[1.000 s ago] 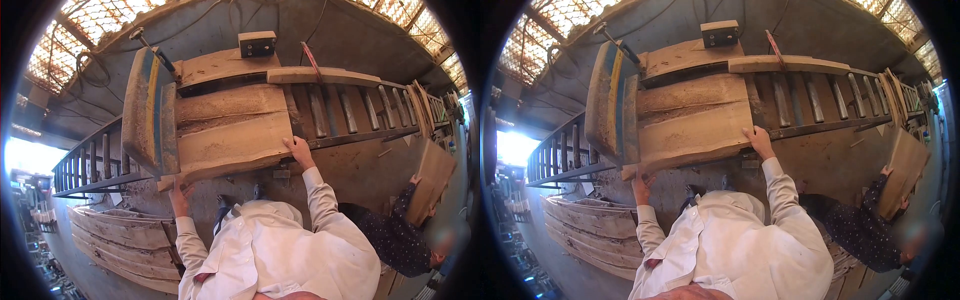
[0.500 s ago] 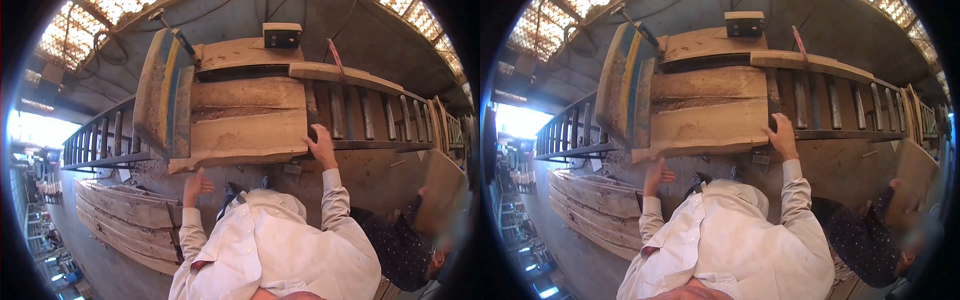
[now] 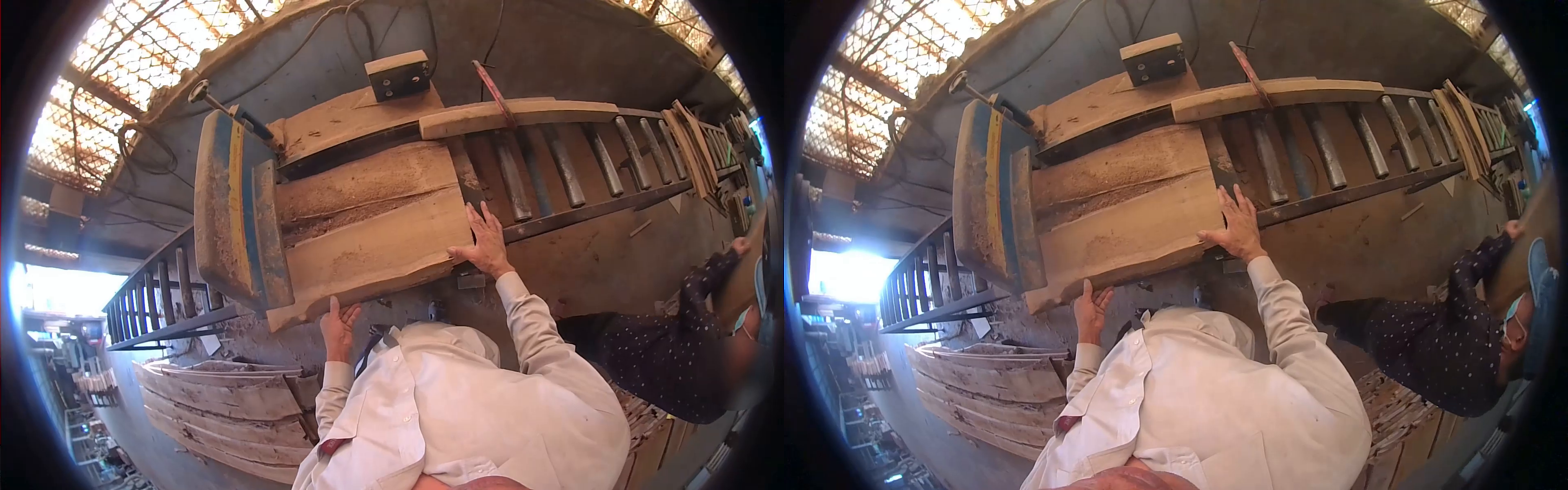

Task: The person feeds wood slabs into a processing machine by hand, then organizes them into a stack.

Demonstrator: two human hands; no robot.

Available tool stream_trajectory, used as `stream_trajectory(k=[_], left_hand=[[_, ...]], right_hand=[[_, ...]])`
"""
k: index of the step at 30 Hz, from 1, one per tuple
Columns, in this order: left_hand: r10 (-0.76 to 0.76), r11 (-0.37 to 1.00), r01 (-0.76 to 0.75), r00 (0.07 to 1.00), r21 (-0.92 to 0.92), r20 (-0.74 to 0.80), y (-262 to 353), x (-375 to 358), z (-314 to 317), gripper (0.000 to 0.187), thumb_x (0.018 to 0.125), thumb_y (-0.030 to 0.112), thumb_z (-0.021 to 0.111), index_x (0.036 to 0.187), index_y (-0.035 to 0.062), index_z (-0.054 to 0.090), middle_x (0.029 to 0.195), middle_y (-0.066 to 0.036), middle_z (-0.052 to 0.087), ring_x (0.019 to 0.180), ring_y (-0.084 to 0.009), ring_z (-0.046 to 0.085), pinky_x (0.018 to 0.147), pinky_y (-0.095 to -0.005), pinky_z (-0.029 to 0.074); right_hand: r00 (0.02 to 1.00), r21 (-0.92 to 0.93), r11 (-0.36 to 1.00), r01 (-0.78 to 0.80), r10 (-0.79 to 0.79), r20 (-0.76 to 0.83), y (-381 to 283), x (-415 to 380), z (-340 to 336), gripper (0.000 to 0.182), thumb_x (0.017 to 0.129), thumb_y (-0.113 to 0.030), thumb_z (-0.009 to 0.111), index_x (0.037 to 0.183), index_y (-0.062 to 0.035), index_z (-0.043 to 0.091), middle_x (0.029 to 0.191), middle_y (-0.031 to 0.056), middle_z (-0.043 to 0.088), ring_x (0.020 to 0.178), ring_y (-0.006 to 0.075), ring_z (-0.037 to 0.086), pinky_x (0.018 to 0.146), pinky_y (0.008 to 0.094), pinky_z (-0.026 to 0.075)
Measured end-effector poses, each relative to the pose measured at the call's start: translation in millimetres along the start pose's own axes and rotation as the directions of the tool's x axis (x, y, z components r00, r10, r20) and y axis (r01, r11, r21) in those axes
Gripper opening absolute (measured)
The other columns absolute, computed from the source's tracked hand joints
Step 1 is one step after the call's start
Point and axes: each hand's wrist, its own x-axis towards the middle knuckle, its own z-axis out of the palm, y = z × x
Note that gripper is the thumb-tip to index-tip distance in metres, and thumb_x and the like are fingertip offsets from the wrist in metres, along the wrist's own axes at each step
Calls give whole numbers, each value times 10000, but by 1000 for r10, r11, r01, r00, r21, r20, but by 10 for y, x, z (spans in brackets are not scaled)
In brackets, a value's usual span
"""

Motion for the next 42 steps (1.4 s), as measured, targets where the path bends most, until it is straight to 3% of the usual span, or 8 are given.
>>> stream_trajectory(k=[9, 20, 23, 27, 30, 36, 38, 42], left_hand=[[-9, 996, 9, 1000, 94, -5, 64, -36, 47, 528, 1010, 351, 629, 1178, -139, 527, 983, -277, 697, 836, -338, 750, 642, -349, 642], [2, 982, 12, 997, 191, -75, 103, -98, -37, 653, 968, 460, 660, 1112, -170, 562, 902, -253, 717, 724, -317, 745, 584, -344, 622], [25, 984, -14, 998, 177, -55, 34, -49, -147, 669, 946, 490, 676, 1093, -153, 562, 854, -244, 716, 658, -284, 734, 530, -331, 596], [98, 925, -55, 991, 376, -95, 73, -169, -149, 658, 945, 550, 645, 942, -108, 610, 764, -186, 716, 630, -229, 723, 522, -325, 570], [183, 863, -130, 981, 487, -62, -110, -352, -338, 649, 952, 564, 620, 887, -82, 627, 711, -149, 710, 596, -209, 705, 541, -330, 554], [166, 794, -114, 986, 597, -31, -1188, -884, -1360, 585, 960, 505, 604, 678, -3, 676, 580, -125, 660, 573, -229, 689, 604, -372, 541], [243, 585, -153, 970, 797, 8, -1754, -1030, -1848, 580, 939, 502, 612, 746, -36, 705, 630, -163, 681, 647, -312, 707, 683, -432, 553], [-22, 506, 161, 985, 848, -173, -2038, -1722, -2429, 584, 922, 496, 612, 964, -75, 728, 1019, -306, 700, 1028, -453, 667, 908, -515, 514]], right_hand=[[999, -21, 1000, 6, -6, -37, -67, 1, -37, 1127, 718, -637, 769, 1560, -46, 311, 1605, 130, 354, 1539, 322, 181, 1228, 480, 164], [911, 1, 984, 178, -164, -379, -467, -104, 166, 644, 885, -338, 732, 1387, 9, 527, 1508, 212, 453, 1469, 389, 317, 1196, 475, 285], [955, 71, 991, 117, -92, -283, -471, 1, 398, 622, 920, -381, 680, 1378, 15, 538, 1489, 212, 479, 1470, 385, 318, 1209, 486, 252], [972, -488, 871, 54, -159, -176, -684, 36, 394, 658, 957, -468, 575, 1389, 26, 531, 1484, 224, 484, 1473, 380, 313, 1229, 495, 186], [980, -534, 843, -69, -43, -195, -952, 141, 469, 641, 965, -447, 564, 1394, 29, 529, 1499, 225, 471, 1480, 375, 300, 1236, 486, 174], [978, -425, 904, -40, -52, -203, -951, 221, 711, 606, 1029, -414, 438, 1446, 23, 479, 1558, 224, 399, 1504, 336, 273, 1248, 412, 162], [978, -420, 905, -61, -31, -208, -938, 177, 738, 594, 1045, -404, 400, 1465, 10, 463, 1574, 209, 384, 1510, 322, 264, 1250, 407, 163], [981, -400, 912, -86, 8, -193, -1009, 146, 672, 584, 1057, -389, 369, 1484, 2, 444, 1585, 184, 379, 1517, 303, 255, 1252, 400, 163]])
